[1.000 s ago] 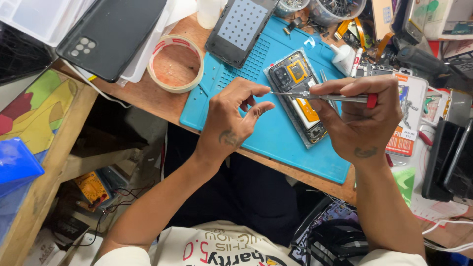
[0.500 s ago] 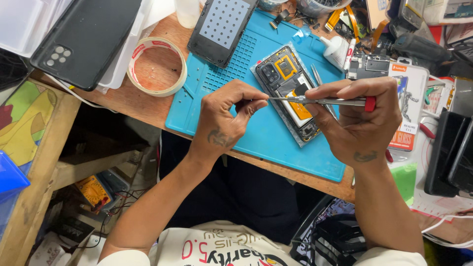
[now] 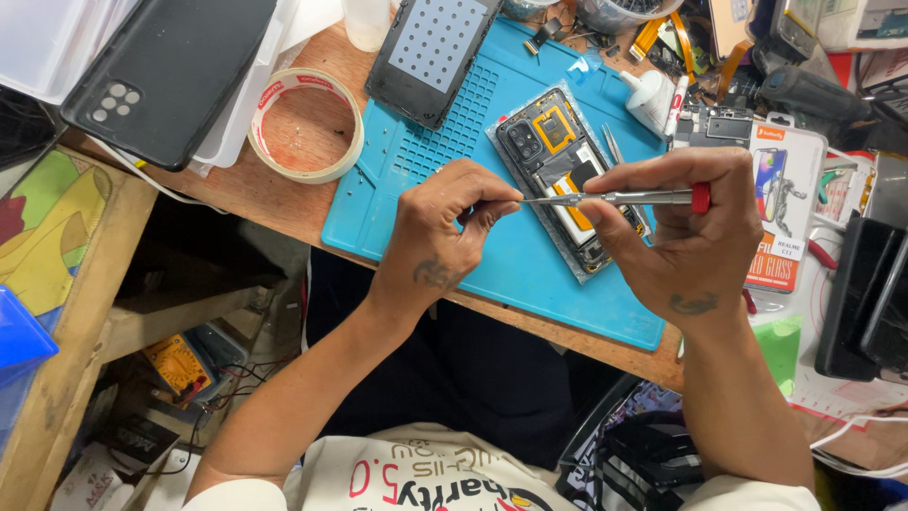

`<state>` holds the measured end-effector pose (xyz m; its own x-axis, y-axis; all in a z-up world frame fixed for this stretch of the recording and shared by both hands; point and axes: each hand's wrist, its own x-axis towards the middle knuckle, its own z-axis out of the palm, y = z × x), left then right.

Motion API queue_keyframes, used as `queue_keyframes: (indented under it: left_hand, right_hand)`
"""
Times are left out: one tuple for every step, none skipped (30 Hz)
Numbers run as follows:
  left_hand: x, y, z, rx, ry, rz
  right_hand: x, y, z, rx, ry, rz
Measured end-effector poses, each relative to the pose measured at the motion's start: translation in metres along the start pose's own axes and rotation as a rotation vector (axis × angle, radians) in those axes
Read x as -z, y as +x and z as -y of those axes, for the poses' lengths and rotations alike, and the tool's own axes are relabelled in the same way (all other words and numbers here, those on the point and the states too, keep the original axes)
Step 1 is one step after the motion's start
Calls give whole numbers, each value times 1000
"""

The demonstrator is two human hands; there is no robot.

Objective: The person uses a screwdriver to remove screws from a disassembled smartphone placed on a blue anti-static mat. Screws are collected and placed on the mat. The person continues to unscrew multiple fasteners from the phone's internal frame.

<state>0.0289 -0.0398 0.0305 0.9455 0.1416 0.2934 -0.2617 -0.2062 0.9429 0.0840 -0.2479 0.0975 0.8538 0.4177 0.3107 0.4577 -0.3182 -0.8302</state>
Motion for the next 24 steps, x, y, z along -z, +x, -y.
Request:
queue_keyframes:
  left_hand:
    - [-1, 0, 0, -26, 8, -3]
    - [-1, -1, 0, -52, 16, -5]
    - [-2, -1, 0, -77, 24, -8]
    - [-2, -1, 0, -82, 35, -10]
    - [-2, -1, 0, -88, 46, -12]
    - [-2, -1, 0, -94, 57, -15]
    - [-1, -1, 0, -103, 61, -10]
    - [-1, -1, 1, -111, 65, -5]
    - [-1, 0, 1, -121, 68, 0]
    - [0, 0, 1, -81, 75, 11]
    - [0, -1, 1, -40, 81, 25]
    - [0, -1, 2, 1, 88, 38]
    - [0, -1, 2, -27, 109, 17]
    - [0, -1, 3, -55, 131, -3]
    - [0, -1, 3, -84, 154, -23]
    - [0, -2, 3, -82, 157, -16]
    - [-1, -2, 3, -80, 161, -8]
    - [-1, -2, 3, -78, 164, 0]
    - [-1, -2, 3, -89, 168, 11]
    - [0, -3, 3, -100, 172, 22]
    - [0, -3, 3, -110, 177, 33]
    - [0, -3, 3, -103, 187, 46]
    - [-1, -2, 2, -99, 198, 60]
    - [-1, -2, 2, -94, 209, 73]
  right_hand:
    - [1, 0, 3, 11, -30, 19]
    - [2, 1, 5, 23, -60, 39]
    - [2, 1, 8, 34, -89, 60]
    - [3, 2, 10, 29, -92, 69]
    - [3, 3, 12, 25, -95, 78]
    - [4, 4, 14, 22, -98, 87]
    - [4, 6, 15, 31, -110, 96]
    - [5, 8, 16, 40, -123, 105]
    - [5, 9, 16, 50, -137, 113]
    - [5, 11, 16, 25, -169, 98]
    - [5, 11, 16, -1, -201, 83]
    - [6, 11, 15, -28, -233, 68]
    - [6, 12, 14, -13, -282, 63]
    - [6, 12, 12, 3, -330, 58]
    - [5, 12, 10, 19, -378, 52]
    - [5, 13, 7, 60, -395, 72]
    - [4, 14, 3, 100, -410, 92]
    - [4, 14, 1, 118, -420, 104]
    - [3, 15, -2, 137, -429, 116]
    - [2, 15, -4, 135, -436, 118]
    - [2, 15, -6, 136, -435, 123]
    - [2, 15, -8, 137, -434, 127]
    - [1, 15, -9, 143, -427, 133]
    - [1, 16, -10, 153, -418, 139]
